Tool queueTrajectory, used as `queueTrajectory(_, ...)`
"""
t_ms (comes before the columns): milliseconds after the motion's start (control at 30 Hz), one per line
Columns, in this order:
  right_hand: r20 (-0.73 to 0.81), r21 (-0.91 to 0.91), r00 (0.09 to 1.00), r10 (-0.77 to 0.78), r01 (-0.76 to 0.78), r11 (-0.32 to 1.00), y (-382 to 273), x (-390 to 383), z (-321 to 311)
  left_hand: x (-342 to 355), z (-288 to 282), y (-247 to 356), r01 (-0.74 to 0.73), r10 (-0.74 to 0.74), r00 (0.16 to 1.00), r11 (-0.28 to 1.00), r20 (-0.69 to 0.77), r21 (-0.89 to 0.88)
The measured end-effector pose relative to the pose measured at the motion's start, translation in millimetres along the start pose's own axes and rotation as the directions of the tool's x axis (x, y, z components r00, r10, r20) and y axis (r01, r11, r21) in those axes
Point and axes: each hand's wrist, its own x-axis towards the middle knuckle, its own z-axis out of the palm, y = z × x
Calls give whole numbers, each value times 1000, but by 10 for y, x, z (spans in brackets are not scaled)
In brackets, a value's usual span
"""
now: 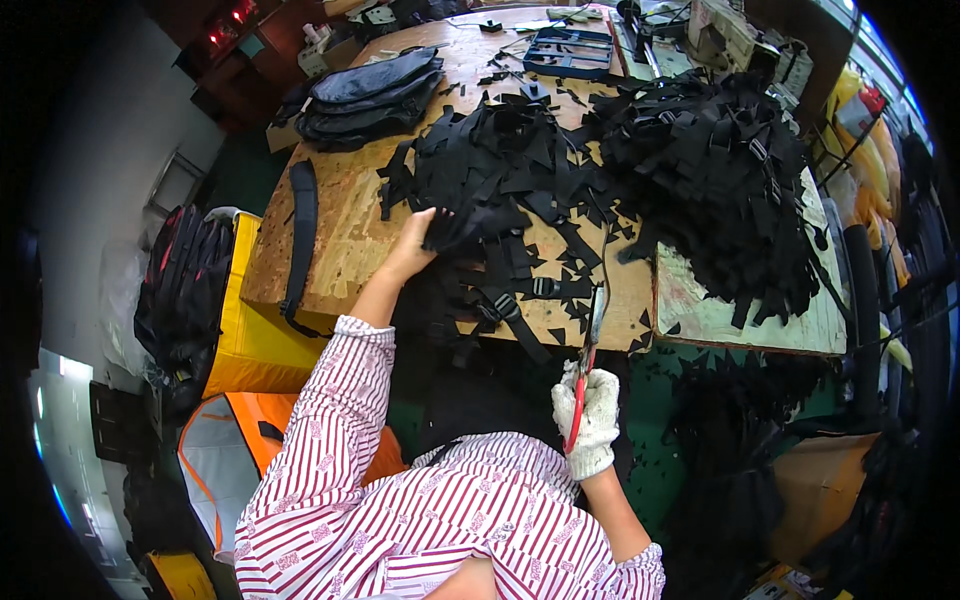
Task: The person trims several black leather straps using shears, gathering them into a bundle and placing them onto a pile on a wooden table.
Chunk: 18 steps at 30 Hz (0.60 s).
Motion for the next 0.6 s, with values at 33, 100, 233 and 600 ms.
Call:
queueTrajectory(33, 36, -1, 996, 85, -85, 996, -53, -4, -15, -76, 0, -97, -36, 25, 993, 995, -116, -95)
queueTrajectory(100, 71, -5, 983, 169, -169, 986, -101, 3, -3, -147, 11, -158, 105, -166, 983, 868, -83, -486)
queueTrajectory(233, 60, 59, 990, 127, -131, 990, -63, 62, 45, -112, 26, 192, 209, -346, 935, 361, 77, -909)
queueTrajectory(600, 59, 272, 975, -215, 192, 943, -288, 839, 827, -354, 207, 347, 143, -137, 985, 299, 106, -943)
